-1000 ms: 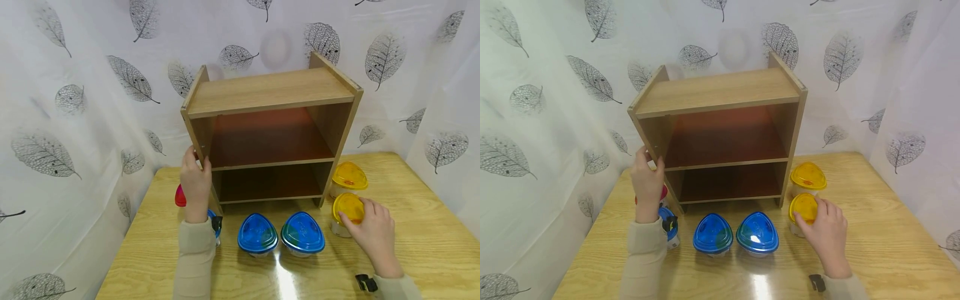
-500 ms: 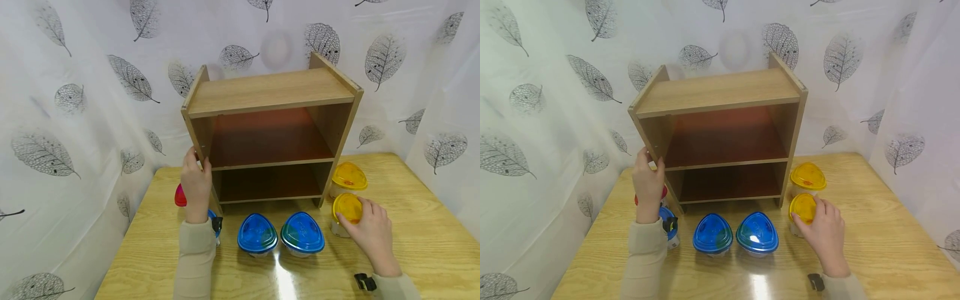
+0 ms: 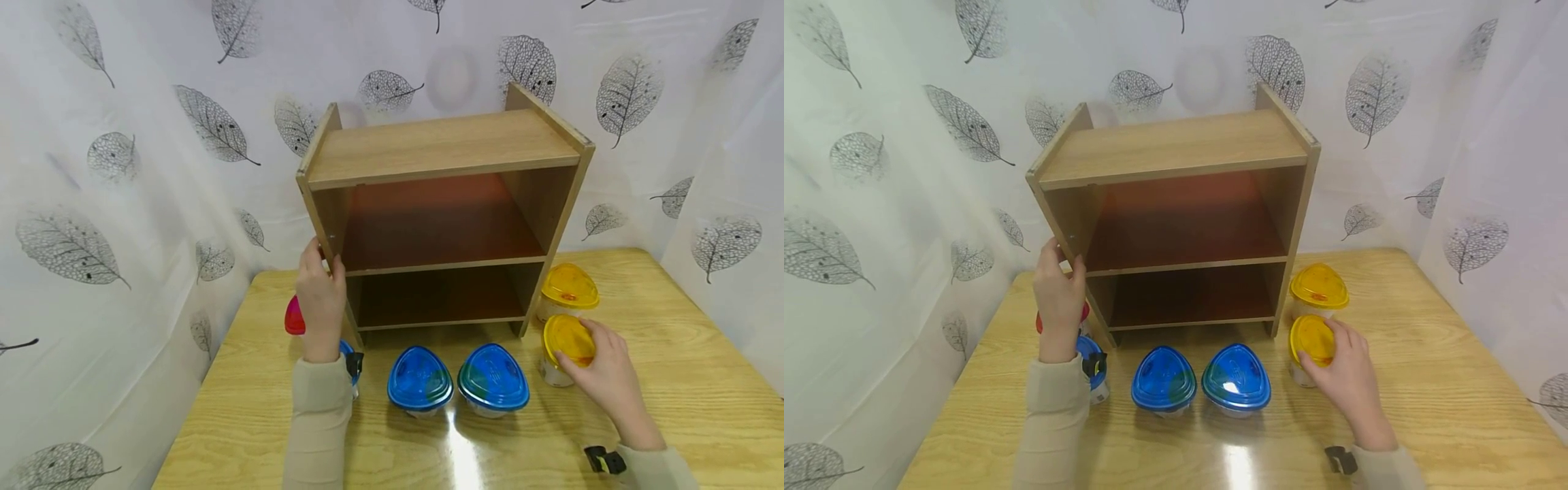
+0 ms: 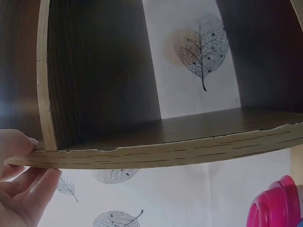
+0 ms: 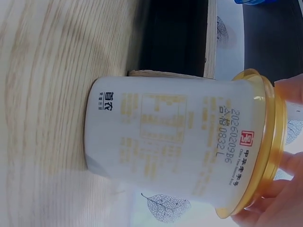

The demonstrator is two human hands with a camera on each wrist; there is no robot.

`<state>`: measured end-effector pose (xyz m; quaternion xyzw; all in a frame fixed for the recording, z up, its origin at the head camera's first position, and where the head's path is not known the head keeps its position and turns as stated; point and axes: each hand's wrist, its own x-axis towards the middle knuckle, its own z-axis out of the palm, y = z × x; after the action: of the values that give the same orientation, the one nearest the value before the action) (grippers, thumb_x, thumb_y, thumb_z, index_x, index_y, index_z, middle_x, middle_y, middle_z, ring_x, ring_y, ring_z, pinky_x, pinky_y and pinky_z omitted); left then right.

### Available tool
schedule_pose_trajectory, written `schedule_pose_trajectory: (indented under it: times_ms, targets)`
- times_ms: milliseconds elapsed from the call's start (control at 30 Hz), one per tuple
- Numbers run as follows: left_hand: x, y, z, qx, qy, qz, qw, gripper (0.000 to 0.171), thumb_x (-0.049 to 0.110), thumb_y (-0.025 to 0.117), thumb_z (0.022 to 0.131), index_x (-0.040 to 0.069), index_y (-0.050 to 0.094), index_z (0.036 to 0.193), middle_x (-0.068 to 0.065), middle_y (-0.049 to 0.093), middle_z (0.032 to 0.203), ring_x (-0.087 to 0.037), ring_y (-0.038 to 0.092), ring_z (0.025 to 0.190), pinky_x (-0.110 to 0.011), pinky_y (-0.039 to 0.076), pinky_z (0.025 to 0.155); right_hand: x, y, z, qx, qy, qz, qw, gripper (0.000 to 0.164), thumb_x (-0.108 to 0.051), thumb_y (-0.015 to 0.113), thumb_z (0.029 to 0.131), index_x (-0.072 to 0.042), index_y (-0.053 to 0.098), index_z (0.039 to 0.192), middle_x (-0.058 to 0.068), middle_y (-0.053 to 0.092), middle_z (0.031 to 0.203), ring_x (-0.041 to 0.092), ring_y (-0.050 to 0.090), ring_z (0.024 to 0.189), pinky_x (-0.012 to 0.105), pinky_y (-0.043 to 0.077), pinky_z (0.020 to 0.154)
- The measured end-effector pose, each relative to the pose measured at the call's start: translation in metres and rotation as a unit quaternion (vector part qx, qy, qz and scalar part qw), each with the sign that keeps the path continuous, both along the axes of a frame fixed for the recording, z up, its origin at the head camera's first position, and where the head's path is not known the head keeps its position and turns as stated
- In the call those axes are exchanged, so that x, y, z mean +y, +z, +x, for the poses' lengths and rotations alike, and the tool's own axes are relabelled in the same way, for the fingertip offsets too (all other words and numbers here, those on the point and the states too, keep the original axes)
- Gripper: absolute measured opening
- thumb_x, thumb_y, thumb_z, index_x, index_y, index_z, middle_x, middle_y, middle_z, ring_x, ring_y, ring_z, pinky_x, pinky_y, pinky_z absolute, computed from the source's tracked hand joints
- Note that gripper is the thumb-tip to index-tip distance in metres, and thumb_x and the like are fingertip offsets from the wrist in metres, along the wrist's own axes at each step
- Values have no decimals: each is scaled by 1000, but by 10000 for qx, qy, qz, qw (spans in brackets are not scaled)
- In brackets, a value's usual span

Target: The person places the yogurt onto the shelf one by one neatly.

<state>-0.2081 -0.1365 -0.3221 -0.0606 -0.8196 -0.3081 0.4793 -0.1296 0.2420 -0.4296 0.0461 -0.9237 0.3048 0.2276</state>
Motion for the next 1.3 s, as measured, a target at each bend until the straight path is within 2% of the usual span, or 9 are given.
schedule_pose_trajectory:
  times_ms: [167, 300, 400, 467, 533, 633, 933, 1300]
  targets:
    - [0, -1, -1, 24, 18, -20, 10000, 33, -1, 60, 81, -13, 48, 109, -25, 55, 100, -34, 58, 85, -39, 50, 71, 1, 0, 0, -31, 210, -44, 9998, 64, -12, 69, 68, 11, 39, 120, 32, 40, 116, 49, 33, 103, 60, 28, 80]
    - [0, -2, -1, 38, 22, -23, 10000, 34, 0, 60, 81, -13, 48, 110, -26, 55, 99, -34, 58, 85, -40, 50, 71, 1, -1, 2, -42, 236, -285, 9993, 62, -12, 65, 71, 10, 37, 122, 33, 32, 124, 50, 27, 111, 64, 23, 86]
    - [0, -1, -1, 39, 27, -23, 10000, 34, 0, 60, 81, -12, 48, 110, -25, 55, 100, -34, 58, 85, -40, 50, 71, -1, -4, 3, 297, 78, -604, 9977, 61, -12, 65, 71, 11, 38, 121, 34, 29, 127, 51, 23, 114, 64, 19, 90]
    - [1, -2, -2, 19, 37, -25, 10000, 34, 0, 60, 81, -11, 48, 111, -25, 55, 100, -34, 58, 85, -40, 50, 71, -2, -6, 3, 704, -83, -687, 9951, 62, -13, 66, 70, 14, 40, 118, 35, 32, 124, 50, 25, 112, 60, 20, 90]
    - [1, -2, -2, -4, 31, 28, 10000, 35, 0, 61, 80, -11, 48, 111, -25, 55, 101, -33, 59, 86, -40, 50, 71, -4, -7, 2, 1053, -276, -637, 9920, 64, -16, 68, 68, 17, 41, 115, 35, 36, 119, 49, 29, 107, 55, 22, 85]
    - [1, -2, -2, -66, 41, 98, 9999, 37, 0, 62, 80, -10, 48, 112, -24, 56, 102, -33, 59, 86, -40, 50, 71, -7, -7, 3, 1236, -536, -469, 9898, 68, -19, 70, 64, 19, 41, 112, 35, 40, 113, 48, 32, 100, 51, 23, 79]
    - [0, -4, -2, -87, 45, 157, 9998, 37, 1, 62, 80, -9, 49, 112, -23, 56, 102, -33, 58, 87, -40, 50, 72, -10, -9, 6, 852, -920, -258, 9918, 70, -18, 74, 61, 19, 41, 109, 32, 43, 101, 45, 32, 95, 49, 24, 76]
    - [-1, -5, -2, -67, -45, 128, 9999, 37, 1, 61, 80, -8, 48, 114, -22, 56, 100, -31, 58, 86, -38, 50, 73, -9, -8, 6, 671, -869, -311, 9935, 68, -14, 74, 60, 19, 41, 110, 32, 42, 104, 44, 31, 98, 49, 25, 76]
